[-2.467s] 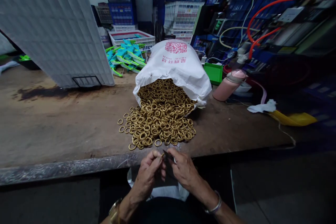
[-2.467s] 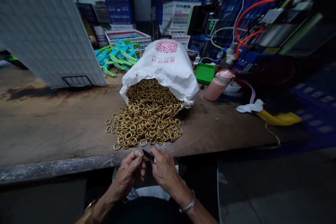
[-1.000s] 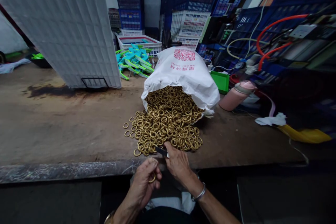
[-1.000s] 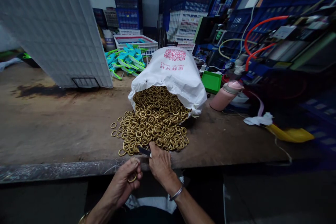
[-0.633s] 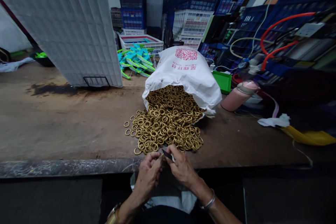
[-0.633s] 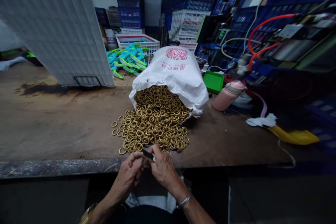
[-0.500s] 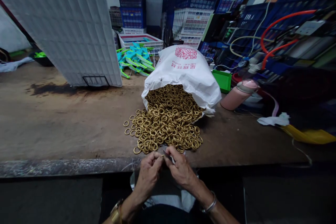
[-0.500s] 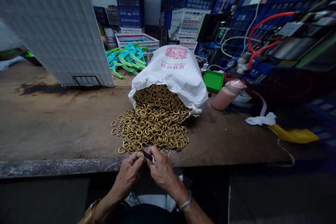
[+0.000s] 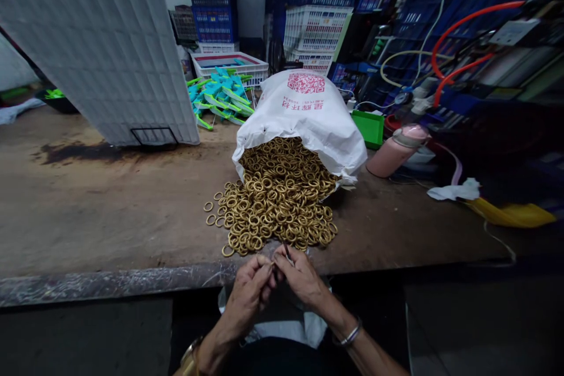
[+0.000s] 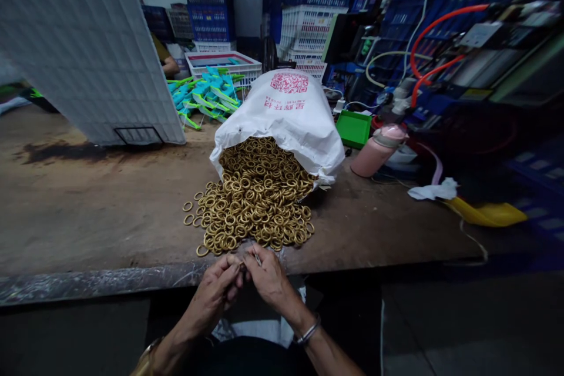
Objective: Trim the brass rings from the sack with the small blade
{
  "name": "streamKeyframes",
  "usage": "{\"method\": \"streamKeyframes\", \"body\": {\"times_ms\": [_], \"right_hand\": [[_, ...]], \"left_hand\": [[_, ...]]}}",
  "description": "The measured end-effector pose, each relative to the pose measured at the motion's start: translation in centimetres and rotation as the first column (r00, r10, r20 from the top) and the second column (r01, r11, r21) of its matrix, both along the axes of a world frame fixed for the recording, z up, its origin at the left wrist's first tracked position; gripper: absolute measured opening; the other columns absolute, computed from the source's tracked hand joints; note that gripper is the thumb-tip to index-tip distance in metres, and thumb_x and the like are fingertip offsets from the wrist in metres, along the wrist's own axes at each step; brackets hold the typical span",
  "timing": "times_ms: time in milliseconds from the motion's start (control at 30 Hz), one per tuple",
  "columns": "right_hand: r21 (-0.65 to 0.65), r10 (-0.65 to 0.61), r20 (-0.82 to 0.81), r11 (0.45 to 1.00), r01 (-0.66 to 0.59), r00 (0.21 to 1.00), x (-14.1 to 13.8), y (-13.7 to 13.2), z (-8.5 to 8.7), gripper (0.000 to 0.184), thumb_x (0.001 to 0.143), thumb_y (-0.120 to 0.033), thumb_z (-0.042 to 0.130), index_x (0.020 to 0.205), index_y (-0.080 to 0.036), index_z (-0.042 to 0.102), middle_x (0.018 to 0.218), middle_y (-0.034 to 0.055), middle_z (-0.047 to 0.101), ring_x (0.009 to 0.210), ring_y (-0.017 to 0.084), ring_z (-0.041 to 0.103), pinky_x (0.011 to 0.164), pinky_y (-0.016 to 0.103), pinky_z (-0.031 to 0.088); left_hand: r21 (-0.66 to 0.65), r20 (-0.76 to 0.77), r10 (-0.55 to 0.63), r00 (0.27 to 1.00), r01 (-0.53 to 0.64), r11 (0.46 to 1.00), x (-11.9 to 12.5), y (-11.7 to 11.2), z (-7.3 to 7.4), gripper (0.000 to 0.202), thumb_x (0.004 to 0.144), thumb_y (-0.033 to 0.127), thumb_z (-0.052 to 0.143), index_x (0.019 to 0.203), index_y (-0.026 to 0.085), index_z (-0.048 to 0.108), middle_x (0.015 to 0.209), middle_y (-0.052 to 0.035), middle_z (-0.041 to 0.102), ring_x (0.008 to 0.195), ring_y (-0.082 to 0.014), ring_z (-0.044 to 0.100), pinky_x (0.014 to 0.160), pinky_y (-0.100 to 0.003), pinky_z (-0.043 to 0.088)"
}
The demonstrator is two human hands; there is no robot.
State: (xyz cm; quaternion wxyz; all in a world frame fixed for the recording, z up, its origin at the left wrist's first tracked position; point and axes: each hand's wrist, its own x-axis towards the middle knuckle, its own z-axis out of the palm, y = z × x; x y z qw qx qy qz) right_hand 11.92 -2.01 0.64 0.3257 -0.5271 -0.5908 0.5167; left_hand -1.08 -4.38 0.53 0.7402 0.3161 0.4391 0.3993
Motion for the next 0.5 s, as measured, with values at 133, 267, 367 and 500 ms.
{"method": "streamKeyframes", "body": {"times_ms": [133,267,367,500], "right_hand": [[-0.004,0.017,-0.019,1.000,-0.017,1.000,0.0,0.1,0.1,0.027,0.083,-0.034,0.038,0.064,-0.017,0.048,0.054,-0.0042,0.047,0.053,0.009,0.045,0.057,0.022,0.036],[0.047,0.000,0.056,0.999,-0.002,0.998,-0.1,0.1,-0.1,0.024,0.084,-0.030,0.034,0.069,-0.018,0.048,0.055,-0.0039,0.046,0.053,0.010,0.045,0.054,0.022,0.035],[0.142,0.028,0.257,0.988,-0.067,0.966,-0.1,-0.2,-0.4,0.017,0.080,-0.019,0.035,0.070,-0.019,0.048,0.059,-0.0022,0.050,0.056,0.011,0.047,0.055,0.022,0.033],[0.145,0.117,0.553,0.961,-0.233,0.825,-0.2,-0.9,-0.4,0.025,0.064,-0.004,0.039,0.080,-0.020,0.050,0.065,-0.0007,0.057,0.061,0.013,0.051,0.057,0.022,0.030]], "left_hand": [[-0.012,0.063,0.011,0.998,-0.010,1.000,0.0,-0.2,0.0,0.031,0.074,0.045,0.056,0.069,0.017,0.046,0.057,0.0057,0.045,0.037,-0.0017,0.027,0.035,-0.016,0.017],[-0.028,0.062,0.065,0.996,-0.063,0.998,-0.1,-0.3,0.3,0.030,0.073,0.045,0.058,0.073,0.018,0.044,0.057,0.0069,0.045,0.037,-0.0020,0.028,0.035,-0.015,0.018],[-0.020,0.049,0.077,0.996,-0.076,0.997,-0.2,-0.2,0.2,0.031,0.072,0.046,0.058,0.074,0.019,0.042,0.057,0.0071,0.045,0.037,-0.0021,0.029,0.035,-0.015,0.018],[-0.020,0.002,0.098,0.995,-0.098,0.995,-0.2,0.1,-0.1,0.036,0.069,0.049,0.059,0.073,0.019,0.040,0.056,0.0068,0.047,0.037,-0.0018,0.031,0.036,-0.014,0.019]]}}
